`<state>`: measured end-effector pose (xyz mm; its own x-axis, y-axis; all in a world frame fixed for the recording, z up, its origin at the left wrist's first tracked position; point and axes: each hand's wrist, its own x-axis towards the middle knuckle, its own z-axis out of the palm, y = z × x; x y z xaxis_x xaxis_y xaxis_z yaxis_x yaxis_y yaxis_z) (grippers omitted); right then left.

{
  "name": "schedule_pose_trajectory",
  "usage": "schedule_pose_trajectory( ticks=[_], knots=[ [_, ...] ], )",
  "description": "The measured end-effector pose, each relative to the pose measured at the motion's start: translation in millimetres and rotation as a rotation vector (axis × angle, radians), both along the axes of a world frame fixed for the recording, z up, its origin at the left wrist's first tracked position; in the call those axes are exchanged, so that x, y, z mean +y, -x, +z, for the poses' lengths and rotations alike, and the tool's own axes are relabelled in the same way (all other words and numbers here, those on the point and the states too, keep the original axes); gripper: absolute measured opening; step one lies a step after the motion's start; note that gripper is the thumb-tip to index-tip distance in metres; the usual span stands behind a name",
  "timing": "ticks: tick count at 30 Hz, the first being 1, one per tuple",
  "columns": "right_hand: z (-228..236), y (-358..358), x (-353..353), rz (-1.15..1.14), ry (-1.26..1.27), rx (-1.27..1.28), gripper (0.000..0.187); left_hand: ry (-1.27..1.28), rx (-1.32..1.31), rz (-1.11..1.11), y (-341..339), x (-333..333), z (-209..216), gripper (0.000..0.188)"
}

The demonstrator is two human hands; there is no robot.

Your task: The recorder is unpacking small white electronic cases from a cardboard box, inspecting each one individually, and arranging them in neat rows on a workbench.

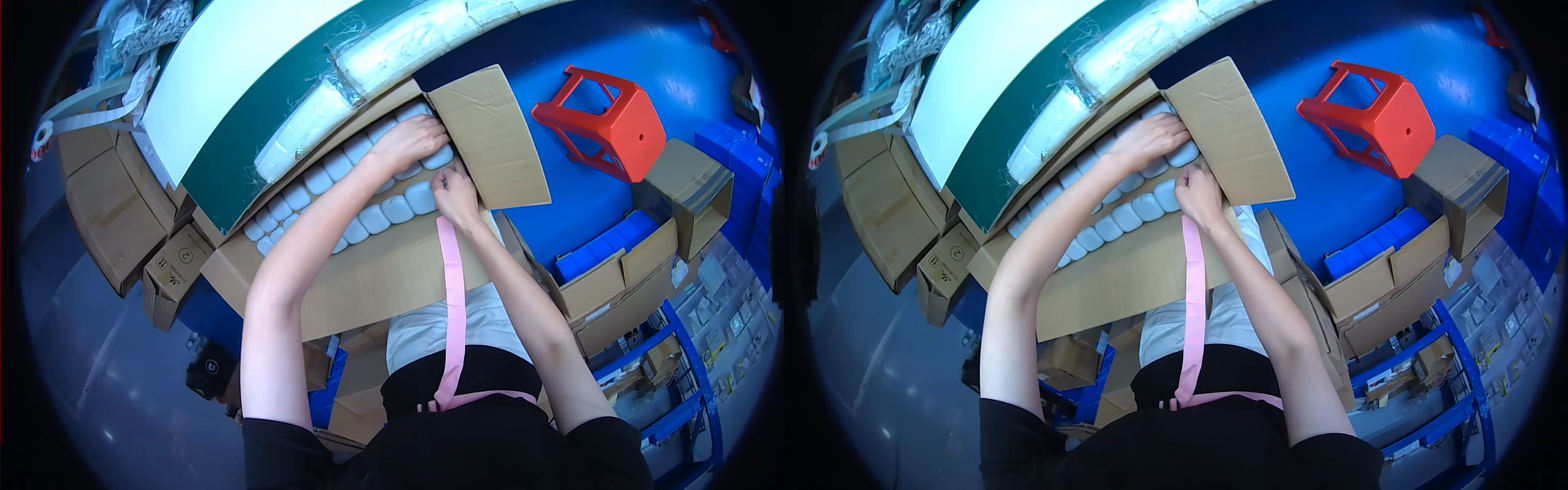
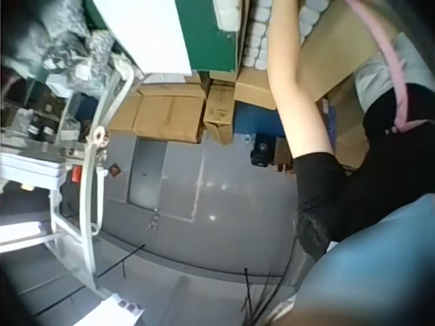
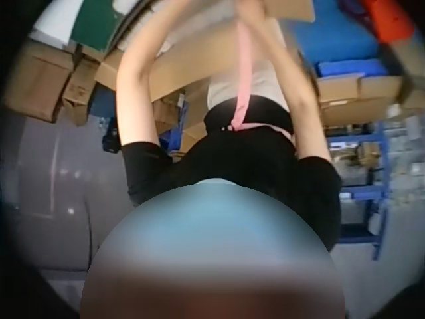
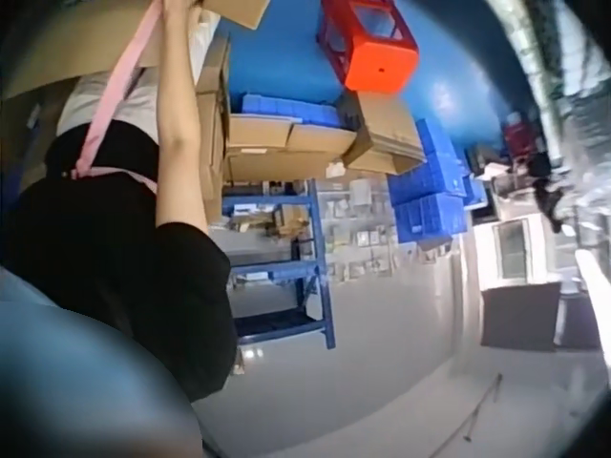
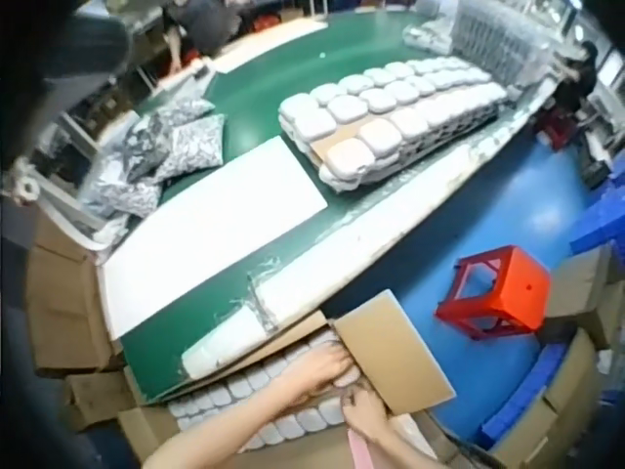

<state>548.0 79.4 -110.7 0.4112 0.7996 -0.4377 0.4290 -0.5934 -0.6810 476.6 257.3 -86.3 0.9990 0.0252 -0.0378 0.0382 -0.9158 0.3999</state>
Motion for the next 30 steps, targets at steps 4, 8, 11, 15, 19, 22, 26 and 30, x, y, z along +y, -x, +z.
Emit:
schedule_pose_trajectory(
  ticks=[4,8,11,15,19,22,26,30],
  knots=[
    [44,0,-4,0.036,0.007,-0.044,0.012,-0.024,0.083,-0.109,-13,11,8,0.035],
    [84,8,-6,0.062,0.041,0.012,0.010,-0.062,0.152,-0.158,-23,8,13,0.034],
    [94,8,-8,0.083,0.073,0.086,0.009,-0.107,0.218,-0.163,-26,7,15,0.028],
    [91,0,-11,0.034,0.001,0.168,0.013,-0.164,0.300,-0.167,-30,4,15,0.020],
    [97,-20,-3,-0.007,0.064,0.345,0.017,-0.224,0.392,-0.156,-24,-1,18,0.012],
    [93,-30,-1,-0.090,0.079,0.454,0.021,-0.247,0.441,-0.160,-25,-3,25,0.011],
    [91,-37,8,-0.302,0.056,0.608,0.032,-0.283,0.553,-0.199,-29,-3,38,0.014],
    [107,-41,41,0.071,0.326,0.381,0.057,-0.314,0.675,-0.229,-23,-5,49,0.017]
  ],
)
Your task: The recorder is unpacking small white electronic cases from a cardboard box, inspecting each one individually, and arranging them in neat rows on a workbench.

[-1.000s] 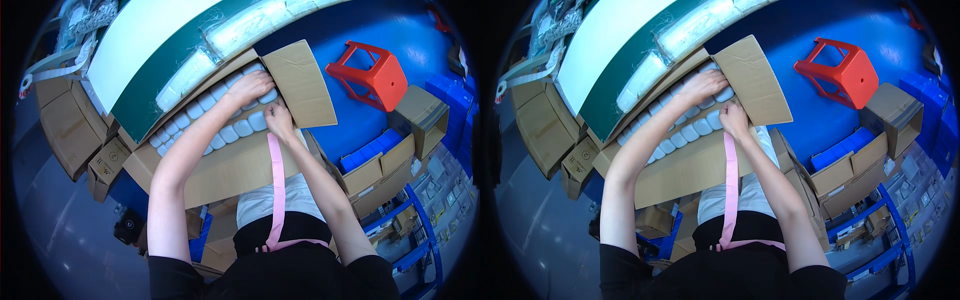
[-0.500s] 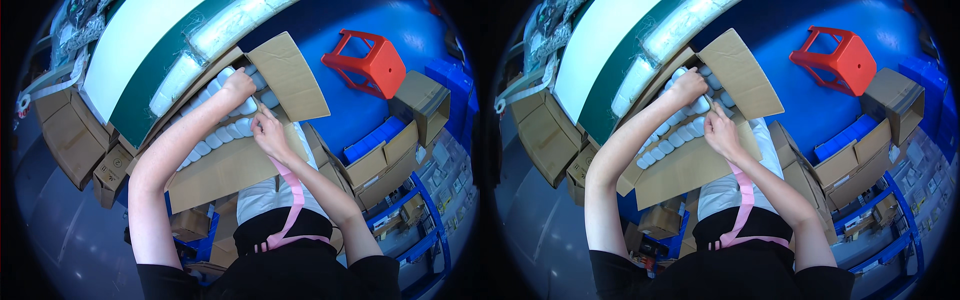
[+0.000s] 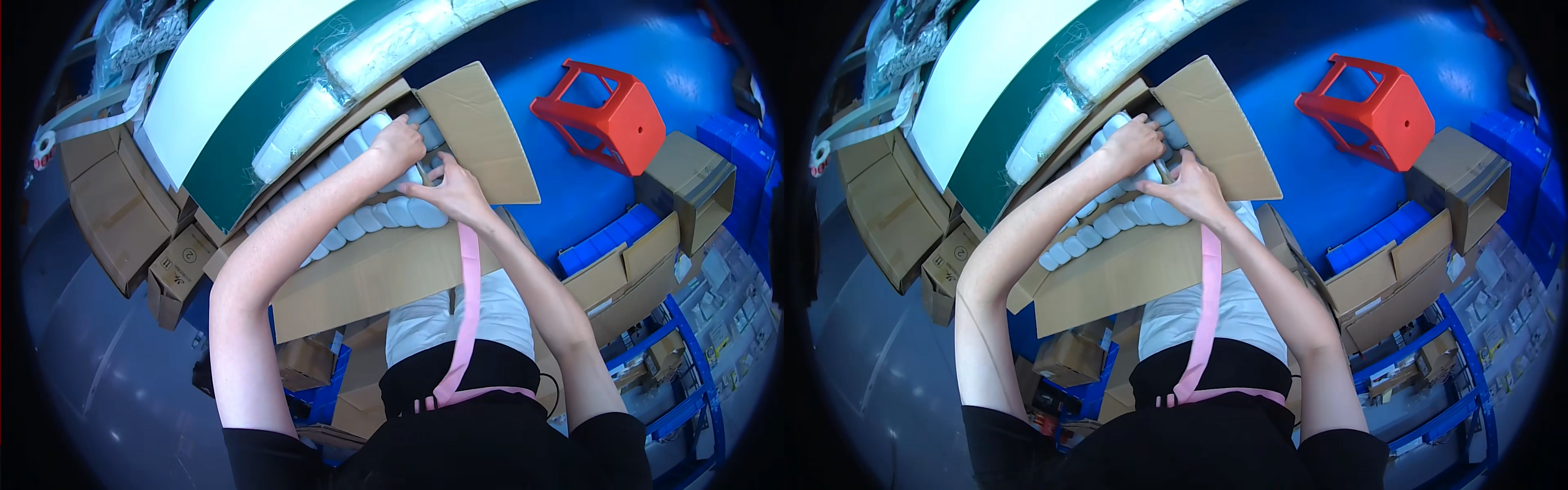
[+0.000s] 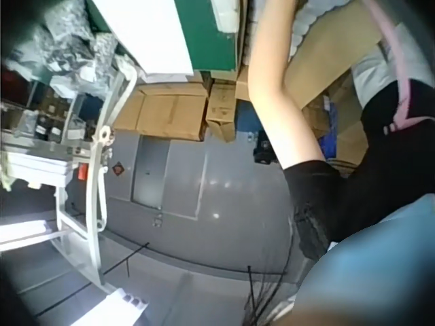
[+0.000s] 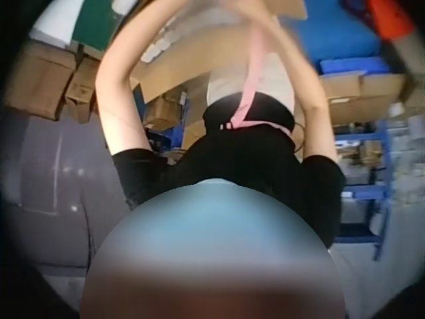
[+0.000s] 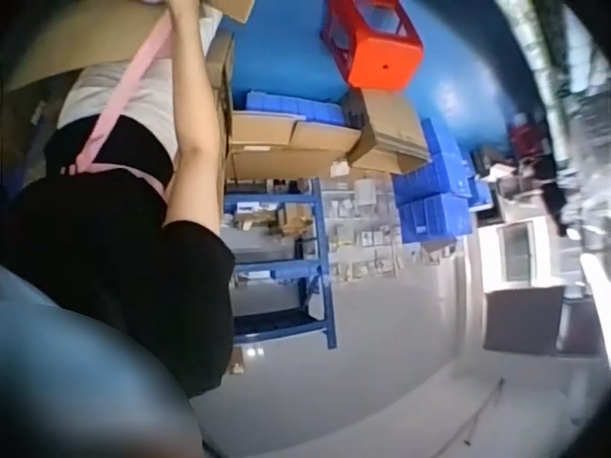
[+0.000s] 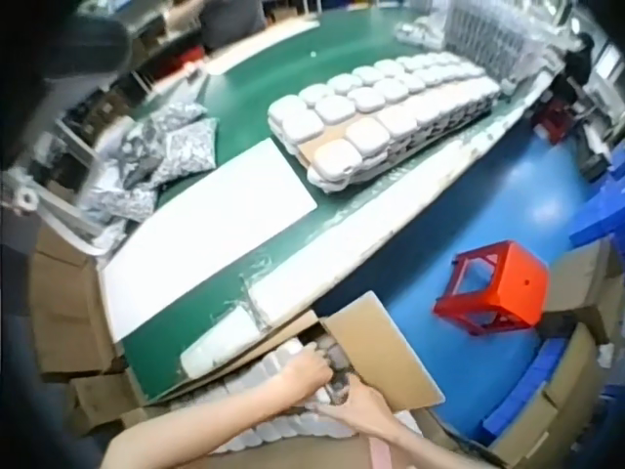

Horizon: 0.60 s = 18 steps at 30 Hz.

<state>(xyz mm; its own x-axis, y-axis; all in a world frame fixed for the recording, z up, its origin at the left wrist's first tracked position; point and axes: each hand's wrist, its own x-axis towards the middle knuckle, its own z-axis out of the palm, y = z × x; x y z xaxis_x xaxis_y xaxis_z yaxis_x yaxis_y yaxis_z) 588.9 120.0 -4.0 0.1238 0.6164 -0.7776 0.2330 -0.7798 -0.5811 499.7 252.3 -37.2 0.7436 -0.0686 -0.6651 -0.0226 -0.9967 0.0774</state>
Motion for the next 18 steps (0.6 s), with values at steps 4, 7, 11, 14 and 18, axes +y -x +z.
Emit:
schedule_pose_trajectory(
  ticks=[4,7,11,14,18],
  knots=[
    [-10,8,16,0.285,-0.062,-0.126,0.077,0.011,0.001,0.002,4,-4,11,0.020],
    [-15,25,14,0.323,-0.112,-0.137,0.083,0.017,-0.030,0.072,15,-10,12,0.022],
    [-25,49,0,0.101,-0.139,-0.025,0.081,0.021,-0.131,0.271,41,-17,17,0.029],
    [-31,63,-16,0.101,-0.152,-0.056,0.078,-0.123,-0.487,0.368,64,-37,41,0.038],
    [-15,73,-22,0.176,-0.180,-0.085,0.070,-0.125,-0.662,0.653,121,-70,97,0.050]
  ],
)
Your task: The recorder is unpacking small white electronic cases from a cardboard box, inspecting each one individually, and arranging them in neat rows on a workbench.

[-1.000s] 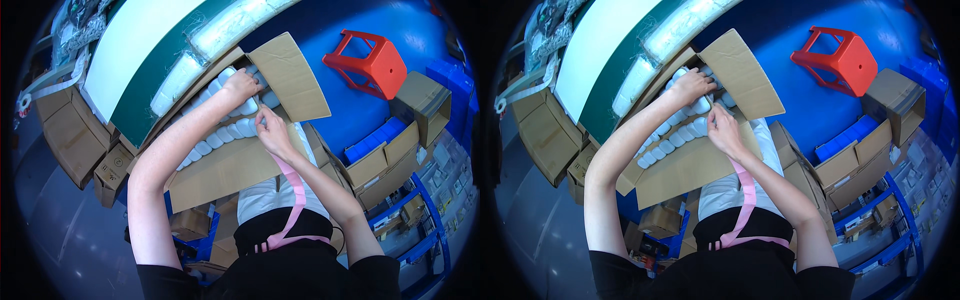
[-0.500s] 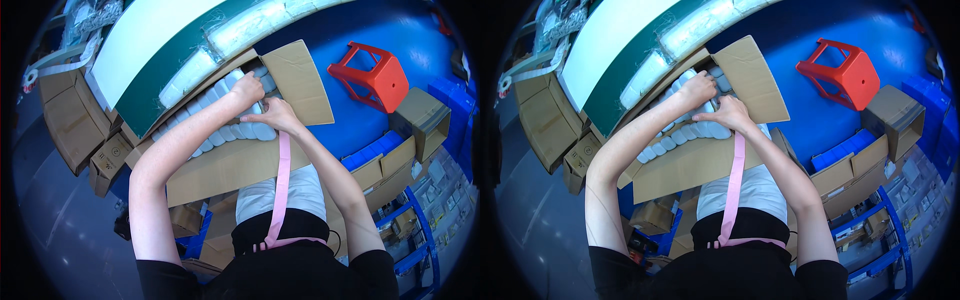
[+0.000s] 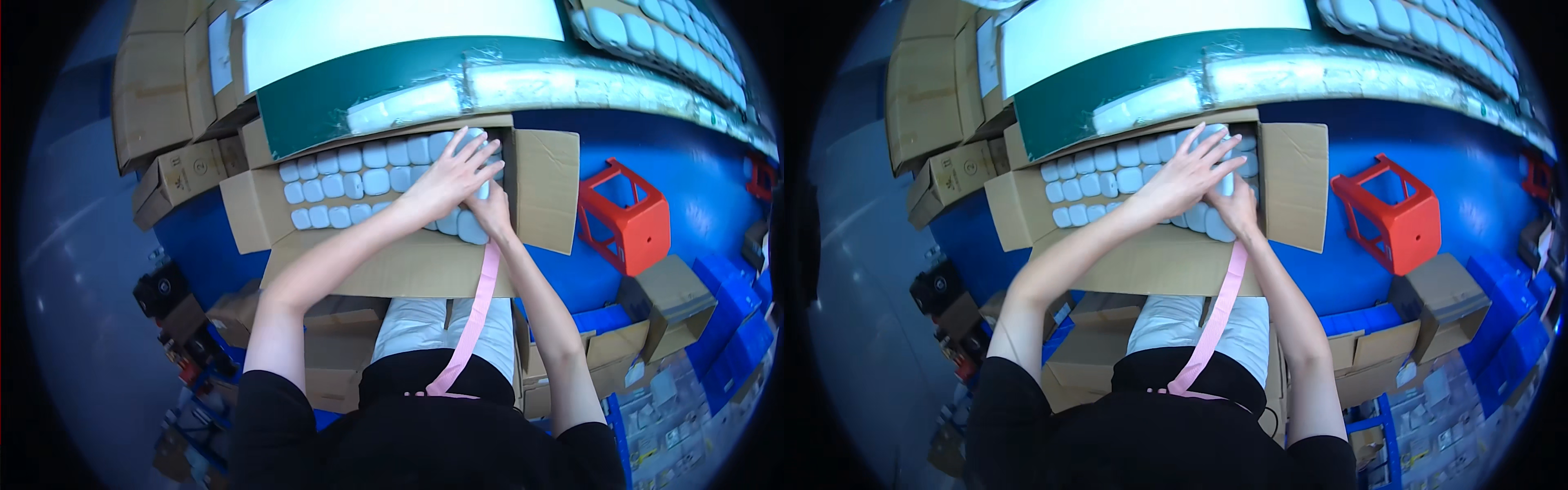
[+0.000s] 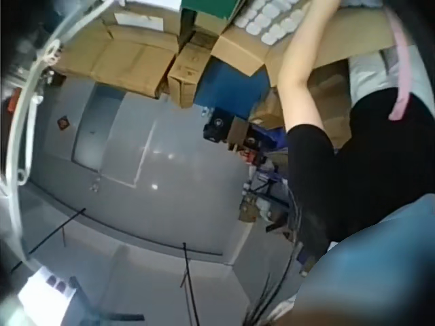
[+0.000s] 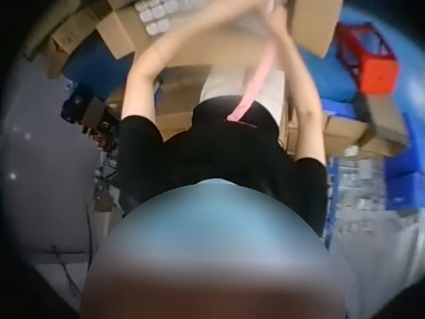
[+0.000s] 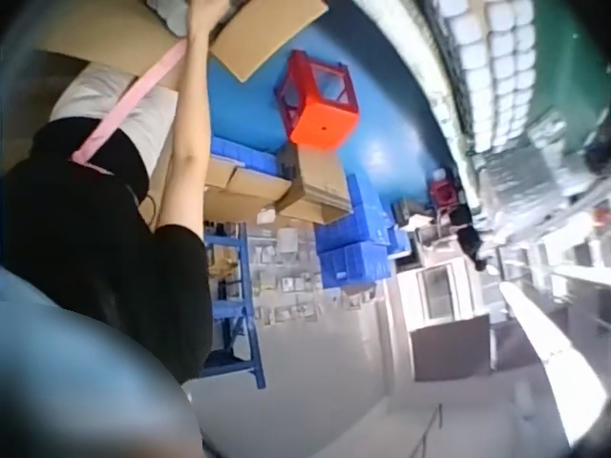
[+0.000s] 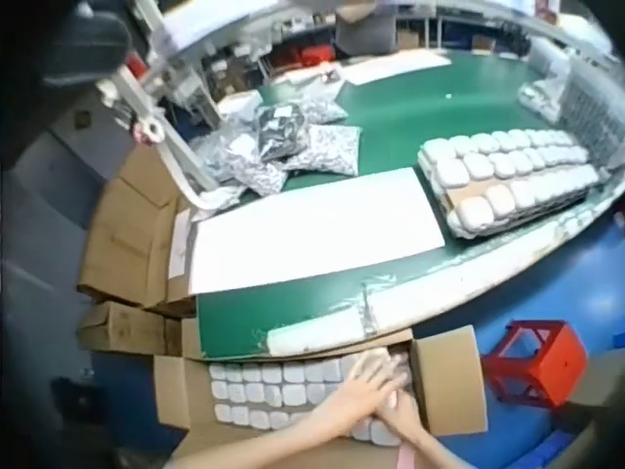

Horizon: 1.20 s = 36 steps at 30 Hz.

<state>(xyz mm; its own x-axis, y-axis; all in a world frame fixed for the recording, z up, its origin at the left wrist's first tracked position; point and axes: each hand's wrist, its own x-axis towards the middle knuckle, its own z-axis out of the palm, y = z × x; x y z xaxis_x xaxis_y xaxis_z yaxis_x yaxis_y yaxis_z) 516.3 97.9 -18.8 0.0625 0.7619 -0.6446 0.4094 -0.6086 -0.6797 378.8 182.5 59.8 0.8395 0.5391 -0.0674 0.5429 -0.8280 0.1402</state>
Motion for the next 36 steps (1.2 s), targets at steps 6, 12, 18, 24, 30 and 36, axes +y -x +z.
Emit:
schedule_pose_trajectory(
  ticks=[6,12,18,24,30,36],
  knots=[
    [20,15,-13,-0.098,-0.075,0.105,0.050,0.336,-0.615,0.994,158,-82,-2,0.032],
    [57,10,-20,-0.107,-0.102,0.007,0.050,0.257,-0.505,1.760,362,-183,-122,0.042],
    [75,-1,-23,-0.114,-0.084,-0.046,0.045,0.548,-0.556,1.823,388,-158,-141,0.051],
    [71,10,-25,-0.119,-0.064,-0.029,0.045,0.919,-0.612,1.854,387,-137,-151,0.064],
    [62,16,-25,-0.115,-0.056,-0.038,0.047,1.314,-0.645,1.834,407,-120,-151,0.076],
    [61,19,-24,-0.110,-0.045,-0.043,0.048,1.724,-0.652,1.754,422,-107,-148,0.089]
  ],
)
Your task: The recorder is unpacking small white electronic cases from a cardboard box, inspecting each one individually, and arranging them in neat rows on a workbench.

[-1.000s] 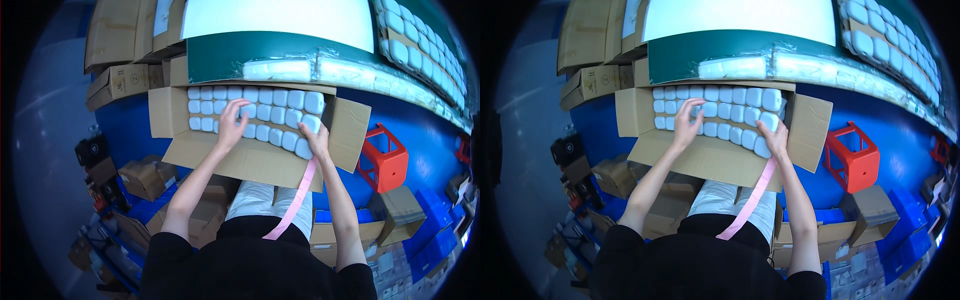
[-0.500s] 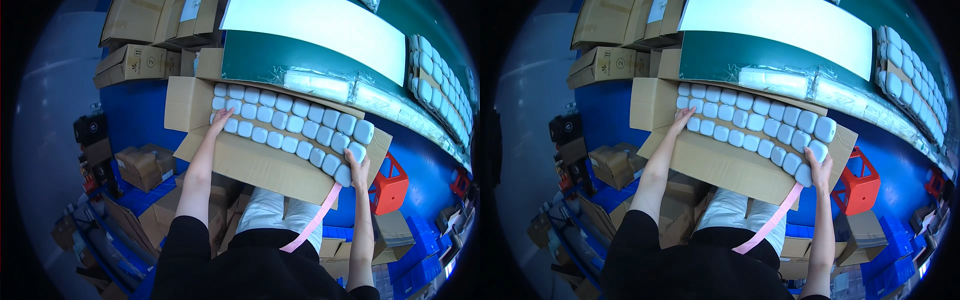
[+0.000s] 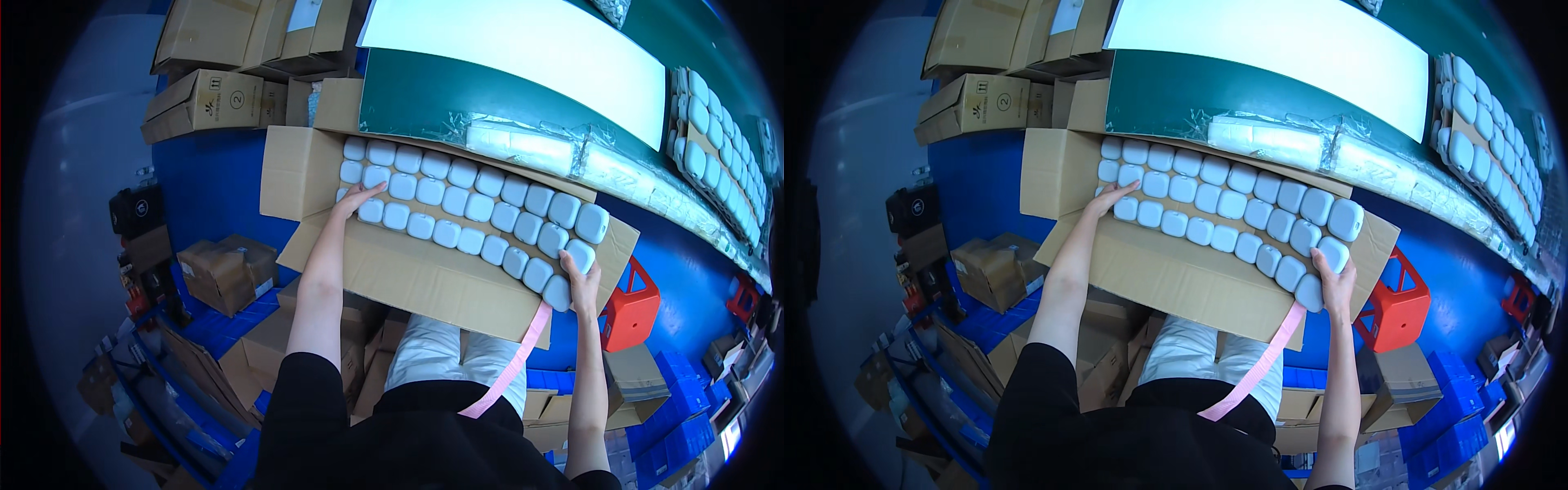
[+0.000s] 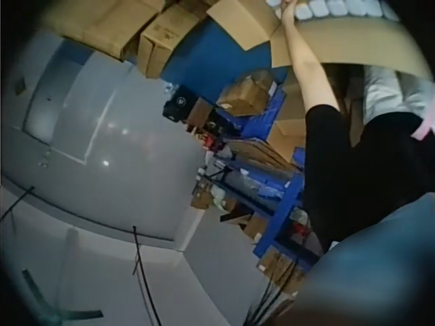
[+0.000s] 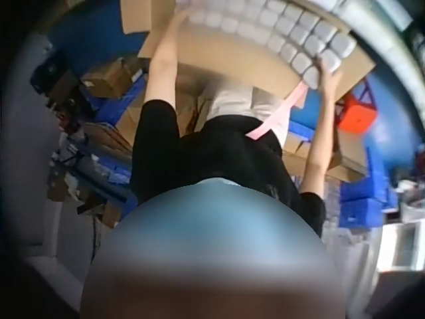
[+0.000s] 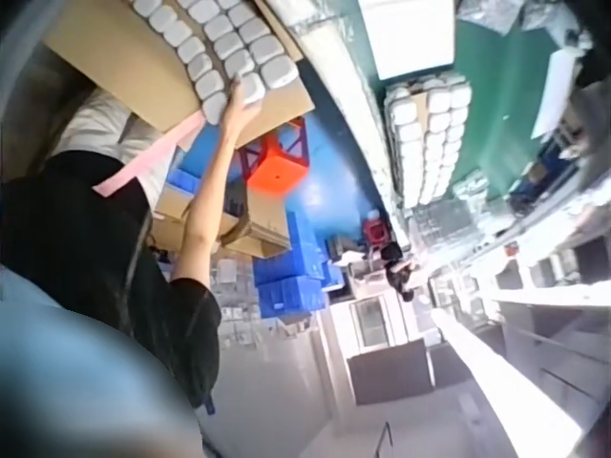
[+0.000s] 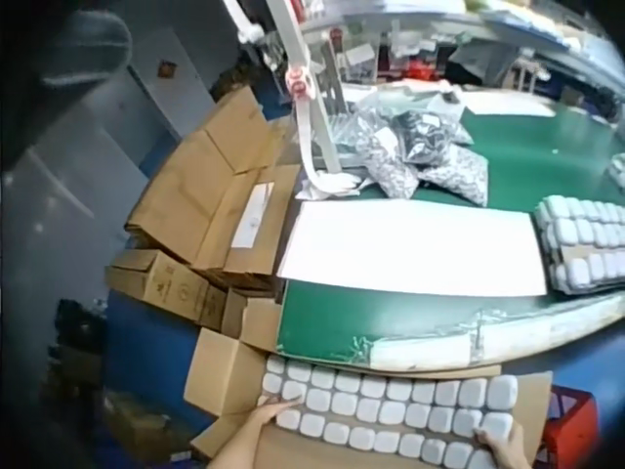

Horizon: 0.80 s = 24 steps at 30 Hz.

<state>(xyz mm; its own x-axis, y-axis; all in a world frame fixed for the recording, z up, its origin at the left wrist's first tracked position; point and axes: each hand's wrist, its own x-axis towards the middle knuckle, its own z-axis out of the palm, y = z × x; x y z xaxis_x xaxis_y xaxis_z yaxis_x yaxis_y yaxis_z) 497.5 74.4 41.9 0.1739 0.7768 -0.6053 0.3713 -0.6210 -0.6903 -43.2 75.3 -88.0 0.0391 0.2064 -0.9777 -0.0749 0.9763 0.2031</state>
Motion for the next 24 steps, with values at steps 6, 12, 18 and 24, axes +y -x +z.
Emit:
schedule_pose_trajectory(
  ticks=[6,12,18,24],
  knots=[
    [-3,1,4,0.007,0.005,0.009,0.047,-0.246,0.274,-0.187,-21,-20,-9,0.092],
    [-4,-2,6,0.037,0.038,0.002,0.051,-0.246,0.227,-0.145,-30,-16,-3,0.092],
    [-7,-5,3,0.006,-0.007,-0.018,0.051,-0.252,0.186,-0.098,-27,-11,12,0.093],
    [4,-13,3,0.018,0.016,0.002,0.057,-0.265,0.154,-0.053,-35,-16,40,0.094]
  ],
)
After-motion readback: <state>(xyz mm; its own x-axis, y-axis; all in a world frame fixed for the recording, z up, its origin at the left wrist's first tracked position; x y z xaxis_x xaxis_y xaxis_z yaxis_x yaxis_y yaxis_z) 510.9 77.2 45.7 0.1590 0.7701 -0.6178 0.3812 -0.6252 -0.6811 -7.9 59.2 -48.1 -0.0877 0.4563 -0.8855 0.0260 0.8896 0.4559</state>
